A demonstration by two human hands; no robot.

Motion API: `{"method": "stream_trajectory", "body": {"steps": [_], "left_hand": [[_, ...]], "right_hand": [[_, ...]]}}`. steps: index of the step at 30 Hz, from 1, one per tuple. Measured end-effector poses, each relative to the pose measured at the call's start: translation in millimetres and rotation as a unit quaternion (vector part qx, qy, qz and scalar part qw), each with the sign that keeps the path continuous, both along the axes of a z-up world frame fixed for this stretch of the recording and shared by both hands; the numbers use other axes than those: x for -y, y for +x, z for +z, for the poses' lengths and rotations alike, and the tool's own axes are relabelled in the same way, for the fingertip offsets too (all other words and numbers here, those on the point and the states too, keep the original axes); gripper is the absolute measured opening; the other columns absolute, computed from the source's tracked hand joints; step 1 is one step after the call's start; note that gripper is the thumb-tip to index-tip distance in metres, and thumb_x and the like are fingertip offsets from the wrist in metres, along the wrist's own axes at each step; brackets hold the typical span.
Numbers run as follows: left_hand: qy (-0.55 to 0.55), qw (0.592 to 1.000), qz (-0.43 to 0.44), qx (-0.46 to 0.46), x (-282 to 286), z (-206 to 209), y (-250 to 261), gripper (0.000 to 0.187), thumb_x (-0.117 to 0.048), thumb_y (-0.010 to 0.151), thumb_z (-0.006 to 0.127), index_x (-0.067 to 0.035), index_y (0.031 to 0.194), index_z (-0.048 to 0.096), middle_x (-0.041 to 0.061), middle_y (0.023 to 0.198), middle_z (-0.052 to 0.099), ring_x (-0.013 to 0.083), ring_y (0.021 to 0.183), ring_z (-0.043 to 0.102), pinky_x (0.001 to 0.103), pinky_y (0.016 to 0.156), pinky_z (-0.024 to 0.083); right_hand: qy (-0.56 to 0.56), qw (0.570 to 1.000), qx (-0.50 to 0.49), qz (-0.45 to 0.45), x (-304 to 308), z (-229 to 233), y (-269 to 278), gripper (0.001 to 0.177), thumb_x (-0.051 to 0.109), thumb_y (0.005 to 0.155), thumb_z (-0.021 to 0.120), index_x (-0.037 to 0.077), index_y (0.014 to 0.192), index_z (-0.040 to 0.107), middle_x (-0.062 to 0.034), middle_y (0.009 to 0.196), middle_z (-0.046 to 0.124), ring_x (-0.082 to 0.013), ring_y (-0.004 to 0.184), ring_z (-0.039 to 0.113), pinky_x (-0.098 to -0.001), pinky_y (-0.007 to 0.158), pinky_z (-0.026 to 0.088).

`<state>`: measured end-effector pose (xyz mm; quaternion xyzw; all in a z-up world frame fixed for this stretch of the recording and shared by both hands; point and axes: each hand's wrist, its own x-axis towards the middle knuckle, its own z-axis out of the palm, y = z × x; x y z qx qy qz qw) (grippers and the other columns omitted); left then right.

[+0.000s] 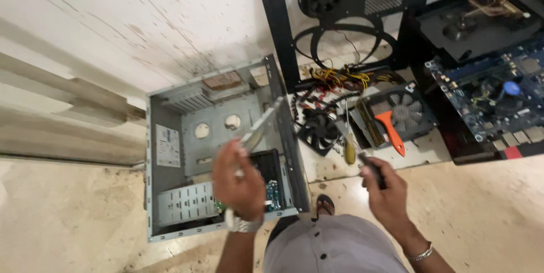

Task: The person removes a CD-ROM drive from a computer case using a screwdriver. They then use a brush to clean dust from the drive's metal casing and internal components.

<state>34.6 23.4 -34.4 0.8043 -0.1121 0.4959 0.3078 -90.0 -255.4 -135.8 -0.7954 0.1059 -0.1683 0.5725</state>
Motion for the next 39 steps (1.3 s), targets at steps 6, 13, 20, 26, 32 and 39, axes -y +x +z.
{"method": "stream_trajectory", "body": {"steps": [6,13,20,26,32,39], "left_hand": [[-0.314,0.947,0.068,-0.030,-61.0,41.5,-27.1,0.031,-0.026,0.118,0.073,0.003,0.128,0.075,0.024,0.123,0.081,0.0353,0.101,0.087,0.041,0.077,0.083],[-0.508,0.853,0.094,-0.082,-129.4,22.3,-48.1,0.016,-0.014,0.108,0.081,-0.008,0.123,0.076,0.009,0.117,0.079,0.0227,0.111,0.079,0.039,0.096,0.071],[-0.591,0.776,0.094,-0.198,-131.4,0.2,-69.0,0.015,-0.012,0.104,0.080,-0.010,0.119,0.077,0.006,0.122,0.084,0.0182,0.111,0.080,0.033,0.095,0.068],[-0.625,0.743,0.089,-0.222,-129.9,-19.6,-84.2,0.017,-0.010,0.105,0.078,-0.007,0.121,0.077,0.013,0.120,0.084,0.0219,0.104,0.079,0.035,0.090,0.067],[-0.647,0.726,0.046,-0.230,-132.1,-23.9,-107.9,0.016,-0.011,0.104,0.079,-0.005,0.119,0.078,0.011,0.120,0.081,0.0246,0.109,0.075,0.039,0.088,0.067],[-0.610,0.720,-0.165,-0.287,-104.1,-31.9,-121.5,0.017,-0.015,0.101,0.084,-0.010,0.116,0.082,0.008,0.117,0.085,0.0271,0.110,0.080,0.037,0.083,0.072]], "right_hand": [[0.025,0.987,-0.098,-0.126,35.3,-70.1,-47.6,0.024,0.027,0.122,0.052,0.003,0.123,0.047,-0.0137,0.093,0.075,-0.0206,0.068,0.065,-0.0364,0.064,0.054],[-0.153,0.968,-0.197,-0.028,51.4,-168.4,-63.4,0.036,0.036,0.111,0.066,0.006,0.130,0.071,-0.0124,0.105,0.079,-0.0327,0.090,0.074,-0.0464,0.082,0.056],[-0.350,0.934,-0.042,-0.066,44.5,-204.2,10.9,0.033,0.021,0.110,0.072,-0.003,0.133,0.070,-0.0198,0.107,0.070,-0.0446,0.093,0.072,-0.0581,0.068,0.057],[-0.338,0.938,-0.080,-0.007,36.1,-184.9,64.2,0.070,0.013,0.107,0.063,-0.006,0.172,0.046,-0.0353,0.132,0.053,-0.0605,0.108,0.060,-0.0682,0.089,0.056],[-0.397,0.918,0.029,0.001,15.5,-135.0,51.6,0.053,0.005,0.100,0.076,-0.010,0.151,0.070,-0.0407,0.149,0.059,-0.0586,0.129,0.062,-0.0679,0.096,0.057],[0.022,0.953,0.081,0.291,-78.3,50.3,20.7,0.067,-0.010,0.095,0.072,-0.001,0.159,0.056,-0.0205,0.145,0.077,-0.0326,0.132,0.080,-0.0389,0.113,0.072]]}}
